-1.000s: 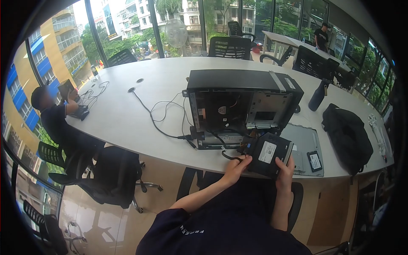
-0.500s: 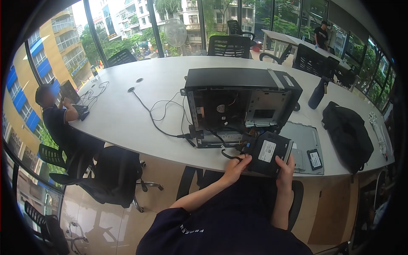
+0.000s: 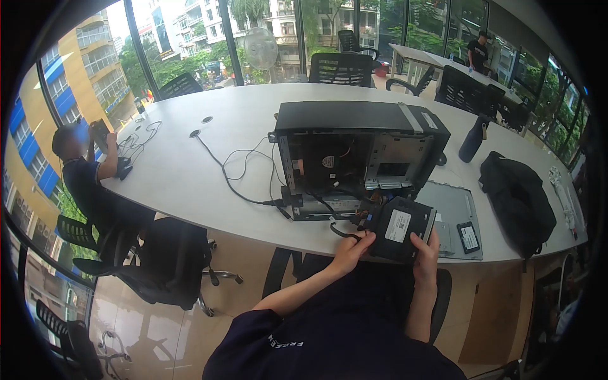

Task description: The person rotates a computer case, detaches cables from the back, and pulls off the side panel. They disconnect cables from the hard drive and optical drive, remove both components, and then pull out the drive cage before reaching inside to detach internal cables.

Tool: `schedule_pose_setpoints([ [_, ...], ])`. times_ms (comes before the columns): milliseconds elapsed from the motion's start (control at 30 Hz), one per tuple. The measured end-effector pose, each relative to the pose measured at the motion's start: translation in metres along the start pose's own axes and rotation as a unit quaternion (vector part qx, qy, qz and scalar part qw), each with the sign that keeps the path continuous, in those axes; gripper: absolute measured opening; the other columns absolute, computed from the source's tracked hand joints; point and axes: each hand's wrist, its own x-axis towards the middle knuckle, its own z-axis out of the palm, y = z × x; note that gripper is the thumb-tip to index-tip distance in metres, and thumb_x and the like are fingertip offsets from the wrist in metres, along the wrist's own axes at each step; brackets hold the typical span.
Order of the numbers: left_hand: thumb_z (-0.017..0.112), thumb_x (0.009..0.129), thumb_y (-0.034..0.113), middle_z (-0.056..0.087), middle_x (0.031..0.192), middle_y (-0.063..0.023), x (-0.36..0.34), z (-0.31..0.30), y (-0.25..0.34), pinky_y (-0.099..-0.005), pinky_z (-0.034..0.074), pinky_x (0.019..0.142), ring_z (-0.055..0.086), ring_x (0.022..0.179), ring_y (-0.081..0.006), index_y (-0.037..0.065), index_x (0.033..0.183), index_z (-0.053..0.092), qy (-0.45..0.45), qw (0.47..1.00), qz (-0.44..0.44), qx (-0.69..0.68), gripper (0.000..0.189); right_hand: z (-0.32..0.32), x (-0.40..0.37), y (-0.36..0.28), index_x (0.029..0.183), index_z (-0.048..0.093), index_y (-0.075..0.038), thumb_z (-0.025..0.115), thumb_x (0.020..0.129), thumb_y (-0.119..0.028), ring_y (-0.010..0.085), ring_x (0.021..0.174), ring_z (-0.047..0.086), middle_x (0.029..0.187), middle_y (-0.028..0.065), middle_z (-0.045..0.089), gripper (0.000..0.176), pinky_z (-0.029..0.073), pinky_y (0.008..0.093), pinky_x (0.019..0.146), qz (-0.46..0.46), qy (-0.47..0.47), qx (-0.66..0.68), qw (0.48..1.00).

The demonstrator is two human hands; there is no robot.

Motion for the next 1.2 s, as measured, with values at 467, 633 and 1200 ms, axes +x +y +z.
schedule_pose_setpoints([
  [467, 0.052, 0.105, 0.034, 0.036, 0.064, 0.0093, 0.000, 0.001, -0.003, -0.0231, 0.024, 0.053, 0.031, 0.057, -0.0024, 0.013, 0.075, 0.050, 0.019, 0.998, 0.031, 0.050, 0.036, 0.000, 0.001, 0.004, 0.130, 0.054, 0.001, 0.067, 0.085, -0.008, 0.0208, 0.107, 0.062, 0.116, 0.0101, 0.064, 0.047, 0.047, 0.0323, 0.093, -0.008, -0.002, -0.011, 1.000],
  [633, 0.052, 0.105, 0.035, 0.038, 0.065, 0.0094, 0.002, -0.002, -0.007, -0.0228, 0.025, 0.054, 0.032, 0.057, -0.0021, 0.012, 0.077, 0.052, -0.005, 0.989, 0.075, 0.129, 0.035, -0.005, 0.002, -0.001, 0.128, 0.055, 0.000, 0.067, 0.086, -0.005, 0.0196, 0.104, 0.063, 0.113, 0.0093, 0.065, 0.044, 0.049, 0.0328, 0.093, 0.012, -0.011, -0.005, 1.000],
  [1200, 0.052, 0.104, 0.037, 0.045, 0.067, 0.0076, -0.002, -0.002, 0.002, -0.0228, 0.030, 0.059, 0.039, 0.064, -0.0030, 0.007, 0.084, 0.060, 0.014, 0.999, 0.021, 0.043, 0.037, 0.001, 0.001, 0.012, 0.129, 0.054, 0.000, 0.068, 0.086, -0.006, 0.0197, 0.106, 0.063, 0.115, 0.0092, 0.065, 0.045, 0.049, 0.0322, 0.093, 0.023, 0.005, 0.035, 0.999],
])
